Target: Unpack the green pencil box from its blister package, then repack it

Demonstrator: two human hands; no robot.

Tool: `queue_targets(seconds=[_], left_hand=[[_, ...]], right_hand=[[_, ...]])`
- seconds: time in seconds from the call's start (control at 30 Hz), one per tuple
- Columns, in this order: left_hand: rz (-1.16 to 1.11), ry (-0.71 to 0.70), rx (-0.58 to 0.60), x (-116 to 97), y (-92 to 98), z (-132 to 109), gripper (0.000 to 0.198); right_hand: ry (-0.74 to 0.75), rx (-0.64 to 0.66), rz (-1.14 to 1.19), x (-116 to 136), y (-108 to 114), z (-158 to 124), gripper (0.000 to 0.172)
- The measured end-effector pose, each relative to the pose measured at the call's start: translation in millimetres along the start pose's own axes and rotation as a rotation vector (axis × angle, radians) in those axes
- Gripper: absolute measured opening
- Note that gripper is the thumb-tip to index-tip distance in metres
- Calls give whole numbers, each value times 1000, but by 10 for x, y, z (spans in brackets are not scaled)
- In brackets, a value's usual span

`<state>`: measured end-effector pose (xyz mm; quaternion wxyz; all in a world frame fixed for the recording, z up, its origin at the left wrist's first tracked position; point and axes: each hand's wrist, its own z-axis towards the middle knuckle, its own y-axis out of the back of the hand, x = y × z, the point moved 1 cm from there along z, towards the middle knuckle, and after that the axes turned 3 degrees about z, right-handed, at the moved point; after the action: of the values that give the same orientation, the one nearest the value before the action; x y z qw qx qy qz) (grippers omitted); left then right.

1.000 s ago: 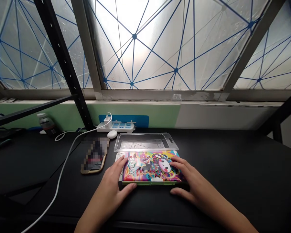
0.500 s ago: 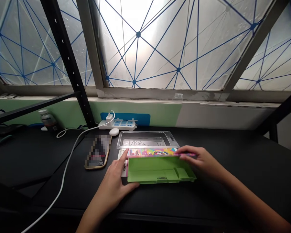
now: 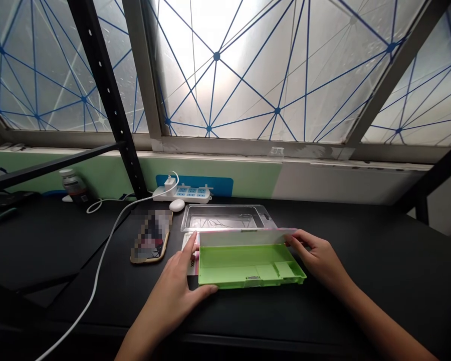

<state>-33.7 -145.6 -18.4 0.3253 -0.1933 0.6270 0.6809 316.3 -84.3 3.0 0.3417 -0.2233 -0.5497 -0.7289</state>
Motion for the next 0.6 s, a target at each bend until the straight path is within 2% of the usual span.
queue_targets(seconds=[0.1, 0.23, 0.33, 0.4, 0.5, 0.6], left_hand=[[-12, 10, -24, 7, 2, 5, 91], [15, 4, -53, -14, 17, 20, 62], [27, 8, -59, -19, 26, 37, 56], [32, -7, -53, -3, 23, 47, 56], [48, -50, -24, 35, 1, 57, 58], [90, -75, 1, 43, -25, 63, 52]], right_hand=[[-12, 100, 21, -67, 58, -20, 51], [35, 228, 61, -249, 59, -131, 68], [80, 259, 1, -327, 13, -215, 80], [110, 245, -37, -309, -9, -232, 73], [162, 193, -33, -220, -6, -208, 50], [133, 168, -41, -150, 12, -177, 40]])
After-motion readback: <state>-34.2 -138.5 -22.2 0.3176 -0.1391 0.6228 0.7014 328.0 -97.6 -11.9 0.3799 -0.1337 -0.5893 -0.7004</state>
